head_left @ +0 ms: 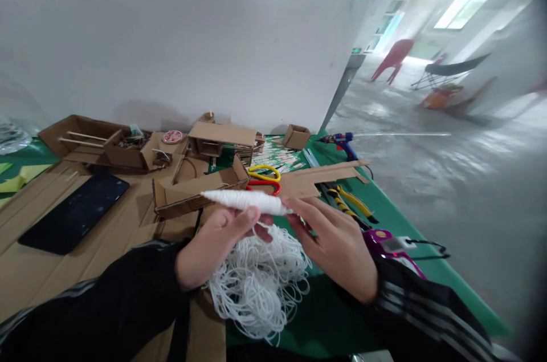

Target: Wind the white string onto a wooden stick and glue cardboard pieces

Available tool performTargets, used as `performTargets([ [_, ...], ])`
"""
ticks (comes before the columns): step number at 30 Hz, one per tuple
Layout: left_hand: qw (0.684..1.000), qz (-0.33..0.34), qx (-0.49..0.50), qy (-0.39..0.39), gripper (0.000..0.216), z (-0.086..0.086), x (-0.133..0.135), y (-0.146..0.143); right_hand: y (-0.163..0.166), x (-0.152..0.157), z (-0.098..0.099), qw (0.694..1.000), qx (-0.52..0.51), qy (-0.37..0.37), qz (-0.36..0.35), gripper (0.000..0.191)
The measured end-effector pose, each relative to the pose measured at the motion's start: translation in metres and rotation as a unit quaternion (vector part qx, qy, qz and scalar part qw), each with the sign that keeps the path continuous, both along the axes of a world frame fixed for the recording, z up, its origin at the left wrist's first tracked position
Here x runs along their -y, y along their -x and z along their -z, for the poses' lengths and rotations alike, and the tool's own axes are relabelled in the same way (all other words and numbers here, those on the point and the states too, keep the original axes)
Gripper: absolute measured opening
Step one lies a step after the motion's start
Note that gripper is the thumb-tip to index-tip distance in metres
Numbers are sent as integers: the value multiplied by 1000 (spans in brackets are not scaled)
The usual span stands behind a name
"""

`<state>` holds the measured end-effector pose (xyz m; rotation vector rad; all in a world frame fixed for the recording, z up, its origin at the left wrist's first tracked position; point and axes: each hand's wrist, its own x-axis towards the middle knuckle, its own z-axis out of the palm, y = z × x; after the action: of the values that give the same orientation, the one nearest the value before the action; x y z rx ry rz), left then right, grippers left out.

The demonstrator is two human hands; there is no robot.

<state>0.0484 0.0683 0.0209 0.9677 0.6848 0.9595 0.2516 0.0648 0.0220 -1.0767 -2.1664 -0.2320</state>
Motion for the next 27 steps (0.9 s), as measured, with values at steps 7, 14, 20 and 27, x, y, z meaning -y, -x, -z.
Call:
performTargets([
  [7,997,-55,-57,11,29,2,1,3,1,-3,13,994,-89,52,-21,15],
  [14,999,-37,-23,13,32,-2,4,2,-6,-12,22,992,-120,42,21,8],
  [20,998,-7,50,27,40,-1,7,1,-4,-11,29,994,-101,25,-9,7],
  [27,997,-11,57,43,46,3,8,0,-2,-8,28,994,-83,69,-34,12],
])
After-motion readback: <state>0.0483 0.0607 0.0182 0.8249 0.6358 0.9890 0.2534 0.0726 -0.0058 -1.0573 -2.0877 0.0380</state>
